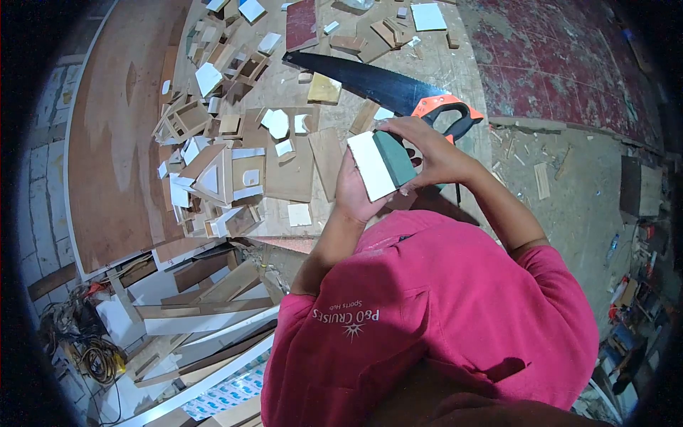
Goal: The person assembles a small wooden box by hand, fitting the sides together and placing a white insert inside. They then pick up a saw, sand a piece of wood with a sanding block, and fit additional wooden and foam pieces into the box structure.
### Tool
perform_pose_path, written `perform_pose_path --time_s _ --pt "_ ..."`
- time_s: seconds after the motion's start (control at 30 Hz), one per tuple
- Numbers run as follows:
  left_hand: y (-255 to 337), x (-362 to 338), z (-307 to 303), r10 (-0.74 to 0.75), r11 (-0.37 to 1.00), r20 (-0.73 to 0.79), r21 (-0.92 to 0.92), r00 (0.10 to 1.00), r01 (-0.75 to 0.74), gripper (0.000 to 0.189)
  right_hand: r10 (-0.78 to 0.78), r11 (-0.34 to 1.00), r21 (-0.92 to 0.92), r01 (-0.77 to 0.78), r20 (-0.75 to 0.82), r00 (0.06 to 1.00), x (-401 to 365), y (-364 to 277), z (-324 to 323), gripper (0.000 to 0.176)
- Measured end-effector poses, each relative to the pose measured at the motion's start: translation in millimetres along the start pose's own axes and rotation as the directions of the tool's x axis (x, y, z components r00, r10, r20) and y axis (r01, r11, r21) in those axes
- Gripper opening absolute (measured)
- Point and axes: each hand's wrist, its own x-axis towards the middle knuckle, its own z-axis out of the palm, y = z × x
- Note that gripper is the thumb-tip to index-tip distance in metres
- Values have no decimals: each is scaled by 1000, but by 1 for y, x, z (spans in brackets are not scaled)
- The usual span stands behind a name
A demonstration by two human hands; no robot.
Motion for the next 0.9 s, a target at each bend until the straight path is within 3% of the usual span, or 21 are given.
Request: perform_pose_path --time_s 0.3,0.33,0.47,0.53,0.6,0.63,0.67,0.73,0.77,0.9 --pt "-6 -3 -30 1 986 25 165 1000 -5 45 8 999 -40 -8 -18 1000 -11 11 11 104" --pt "-6 -2 -30 -1 987 25 163 1000 -3 45 61 998 15 -61 0 998 -14 12 12 104" --pt "-1 0 -34 -35 961 -103 271 994 62 42 209 962 170 -213 37 977 -22 15 11 101" --pt "3 -1 -38 106 913 -255 408 961 8 41 232 955 184 -232 21 973 -25 22 5 99" --pt "4 -5 -33 172 885 -287 465 942 -20 36 375 922 154 -355 -132 917 -26 26 -4 94" --pt "6 -6 -27 210 856 -303 517 930 -25 35 302 953 40 -299 -177 937 -25 27 -9 93" --pt "6 -7 -25 247 824 -316 567 916 -26 33 303 953 39 -300 -174 937 -25 25 -11 93" --pt "4 -3 -26 270 822 -291 566 918 -63 32 235 968 -64 -243 -111 966 -19 10 -18 92" --pt "5 -1 -25 295 817 -262 568 919 -100 31 123 983 -125 -138 -120 985 -15 7 -17 92" --pt "11 0 -30 342 744 -214 656 915 -125 30 123 953 -270 -137 -67 990 -11 5 -14 94"
